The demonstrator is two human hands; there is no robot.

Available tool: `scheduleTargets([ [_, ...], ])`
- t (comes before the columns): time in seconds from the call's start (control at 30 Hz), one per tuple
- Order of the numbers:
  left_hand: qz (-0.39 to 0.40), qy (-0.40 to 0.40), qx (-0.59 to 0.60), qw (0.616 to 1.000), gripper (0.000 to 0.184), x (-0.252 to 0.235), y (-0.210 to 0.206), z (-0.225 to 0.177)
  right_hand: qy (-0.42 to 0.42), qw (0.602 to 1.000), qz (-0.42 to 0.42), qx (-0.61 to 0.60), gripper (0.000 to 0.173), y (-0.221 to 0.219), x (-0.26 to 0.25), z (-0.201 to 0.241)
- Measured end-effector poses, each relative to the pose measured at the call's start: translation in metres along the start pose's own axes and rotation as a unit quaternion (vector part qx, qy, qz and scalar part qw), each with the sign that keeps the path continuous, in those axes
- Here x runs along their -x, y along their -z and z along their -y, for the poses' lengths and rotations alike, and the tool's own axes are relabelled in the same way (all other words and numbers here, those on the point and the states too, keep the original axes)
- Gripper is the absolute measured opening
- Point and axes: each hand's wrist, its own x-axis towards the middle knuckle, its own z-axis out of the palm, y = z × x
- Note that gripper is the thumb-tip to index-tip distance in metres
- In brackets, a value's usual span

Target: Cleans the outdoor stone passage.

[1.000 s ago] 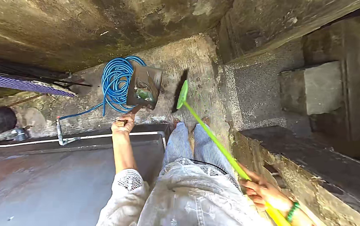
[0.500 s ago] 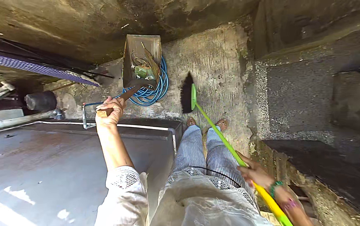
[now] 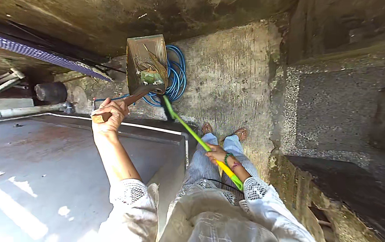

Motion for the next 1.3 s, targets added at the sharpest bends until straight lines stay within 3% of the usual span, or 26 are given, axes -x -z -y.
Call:
scheduleTargets([
  [0.07,-0.007,0.015,0.001,1.000,0.036,0.003,0.002,-0.006,-0.011,0.999,-0.040,0.012,0.071,0.013,0.031,-0.026],
  [0.2,0.001,0.018,0.017,1.000,0.032,0.006,0.020,-0.010,0.022,0.992,-0.120,0.044,0.075,0.011,0.160,-0.070],
  [0.3,-0.008,0.033,0.071,0.997,0.030,0.013,0.026,-0.008,0.047,0.992,-0.114,0.023,0.077,0.003,0.219,-0.076],
  [0.37,-0.017,0.029,0.074,0.997,0.028,0.020,0.026,-0.002,0.043,0.997,-0.062,-0.009,0.076,0.003,0.208,-0.066],
  [0.47,-0.010,0.012,0.040,0.999,0.024,0.030,0.028,0.007,0.014,0.998,-0.007,-0.057,0.071,0.018,0.138,-0.042],
  [0.53,0.004,0.017,0.020,1.000,0.024,0.037,0.032,0.006,0.001,0.999,-0.033,-0.044,0.068,0.039,0.096,-0.037],
  [0.6,0.019,0.025,0.001,1.000,0.025,0.043,0.039,0.003,-0.018,0.997,-0.074,-0.032,0.065,0.071,0.089,-0.047],
  [0.7,-0.007,0.022,0.003,1.000,0.026,0.045,0.046,0.010,-0.020,0.990,-0.116,-0.075,0.063,0.117,0.136,-0.075],
  [0.83,-0.044,0.047,0.055,0.996,0.024,0.044,0.057,0.023,-0.018,0.977,-0.175,-0.119,0.063,0.135,0.204,-0.114],
  [0.97,-0.047,0.099,0.086,0.990,0.024,0.049,0.058,0.034,0.031,0.959,-0.222,-0.172,0.067,0.107,0.272,-0.134],
  [1.07,-0.047,0.127,0.070,0.988,0.026,0.052,0.054,0.047,0.100,0.941,-0.198,-0.256,0.071,0.084,0.295,-0.126],
  [1.17,-0.057,0.158,0.053,0.984,0.026,0.052,0.043,0.072,0.165,0.934,-0.157,-0.275,0.067,0.102,0.243,-0.085],
  [1.3,-0.063,0.178,0.005,0.982,0.026,0.043,0.020,0.097,0.194,0.927,-0.174,-0.268,0.062,0.170,0.148,-0.024],
])
